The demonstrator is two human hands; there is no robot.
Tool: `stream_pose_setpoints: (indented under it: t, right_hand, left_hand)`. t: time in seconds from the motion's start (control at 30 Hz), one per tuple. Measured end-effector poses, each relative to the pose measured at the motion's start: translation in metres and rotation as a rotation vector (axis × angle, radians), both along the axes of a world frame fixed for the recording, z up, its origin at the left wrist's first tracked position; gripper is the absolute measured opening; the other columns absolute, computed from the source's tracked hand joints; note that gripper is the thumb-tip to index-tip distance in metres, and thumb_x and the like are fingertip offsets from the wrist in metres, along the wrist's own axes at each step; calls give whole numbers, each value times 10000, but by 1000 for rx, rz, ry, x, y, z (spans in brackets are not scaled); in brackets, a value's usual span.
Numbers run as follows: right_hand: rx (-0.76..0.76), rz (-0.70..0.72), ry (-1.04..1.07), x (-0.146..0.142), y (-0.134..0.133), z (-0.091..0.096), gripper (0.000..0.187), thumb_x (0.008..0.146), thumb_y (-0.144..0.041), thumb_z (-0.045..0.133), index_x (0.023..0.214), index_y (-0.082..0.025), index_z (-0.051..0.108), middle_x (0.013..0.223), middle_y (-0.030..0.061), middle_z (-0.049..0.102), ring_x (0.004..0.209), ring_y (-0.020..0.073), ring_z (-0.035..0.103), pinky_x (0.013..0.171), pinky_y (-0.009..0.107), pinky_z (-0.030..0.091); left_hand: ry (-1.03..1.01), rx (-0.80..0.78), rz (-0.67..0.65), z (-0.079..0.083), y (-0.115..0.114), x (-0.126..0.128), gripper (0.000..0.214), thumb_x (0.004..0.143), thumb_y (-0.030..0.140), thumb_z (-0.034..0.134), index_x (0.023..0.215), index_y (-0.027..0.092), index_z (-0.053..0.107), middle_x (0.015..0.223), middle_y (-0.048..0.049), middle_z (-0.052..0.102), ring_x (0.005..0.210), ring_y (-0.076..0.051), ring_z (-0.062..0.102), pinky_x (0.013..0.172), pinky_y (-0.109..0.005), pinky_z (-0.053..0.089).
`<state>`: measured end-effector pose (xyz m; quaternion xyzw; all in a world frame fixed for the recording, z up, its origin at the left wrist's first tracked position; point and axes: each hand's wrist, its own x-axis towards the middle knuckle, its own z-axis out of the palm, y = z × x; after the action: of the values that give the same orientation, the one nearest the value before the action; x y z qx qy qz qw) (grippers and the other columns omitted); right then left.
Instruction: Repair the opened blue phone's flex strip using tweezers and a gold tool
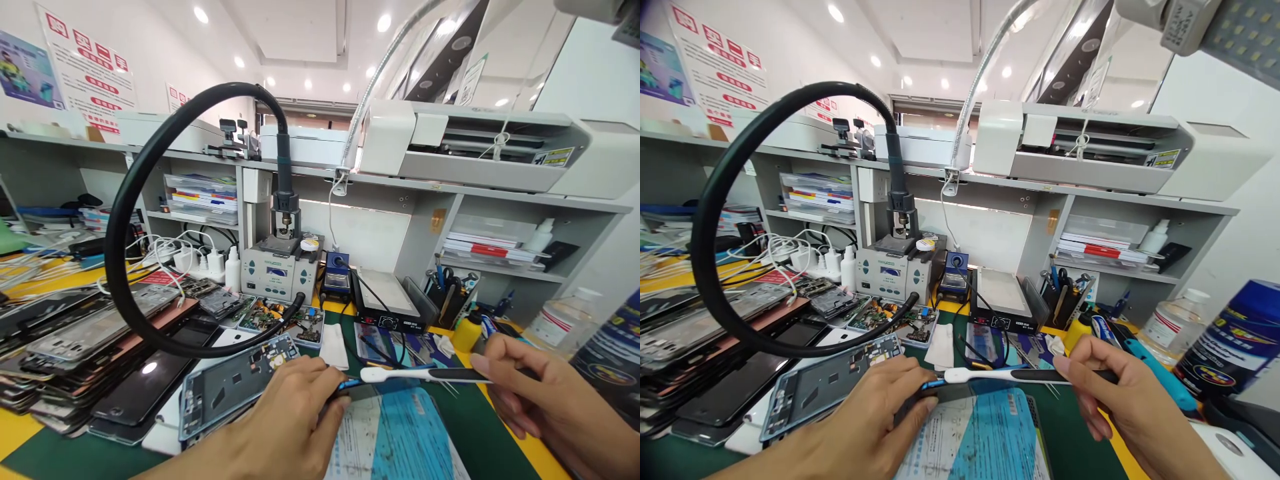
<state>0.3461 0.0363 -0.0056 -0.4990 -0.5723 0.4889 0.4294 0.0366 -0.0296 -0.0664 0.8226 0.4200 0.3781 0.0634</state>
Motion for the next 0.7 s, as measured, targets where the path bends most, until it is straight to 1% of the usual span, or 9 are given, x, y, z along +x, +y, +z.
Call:
stream_pose_setpoints:
  t: [0.1,0.2,0.37,0.43,0.6,0.7]
  right_hand:
    - [31,14,-48,1,3,-8,383,652,-397,895,574,-208,572,424,-64,495,343,104,423,384,228,406]
    - [64,-2,-96,0,4,-12,390,707,-454,860,613,-219,563,437,-74,493,359,111,447,401,229,407]
    - [155,1,-251,-3,3,-15,455,807,-601,752,658,-219,553,512,-58,554,407,120,500,481,257,457]
    - [151,9,-212,-5,2,-15,451,809,-598,755,669,-218,557,509,-59,548,410,119,492,483,257,461]
    - [55,0,36,-6,1,-11,424,710,-478,872,630,-216,548,480,-70,523,379,112,459,396,231,430]
    - [53,29,37,-6,1,-11,396,702,-405,888,605,-208,558,459,-70,508,370,108,449,389,227,439]
  left_hand:
    - [20,-67,31,2,0,0,158,961,167,476,991,181,631,823,-60,625,753,-231,594,669,-354,439]
    - [31,-95,36,3,0,0,157,964,175,463,942,174,619,820,-66,621,755,-231,586,675,-357,433]
    - [48,-83,27,2,1,0,171,960,178,455,931,173,623,820,-72,615,738,-235,575,654,-357,415]
    - [47,-78,27,2,1,0,174,963,177,454,935,171,626,815,-71,614,734,-235,577,654,-359,415]
    - [42,-70,9,2,1,-1,151,964,168,463,959,175,613,825,-65,622,737,-230,577,653,-352,403]
    - [44,-74,15,2,1,-1,149,964,172,463,964,172,612,828,-68,619,744,-232,576,653,-352,403]
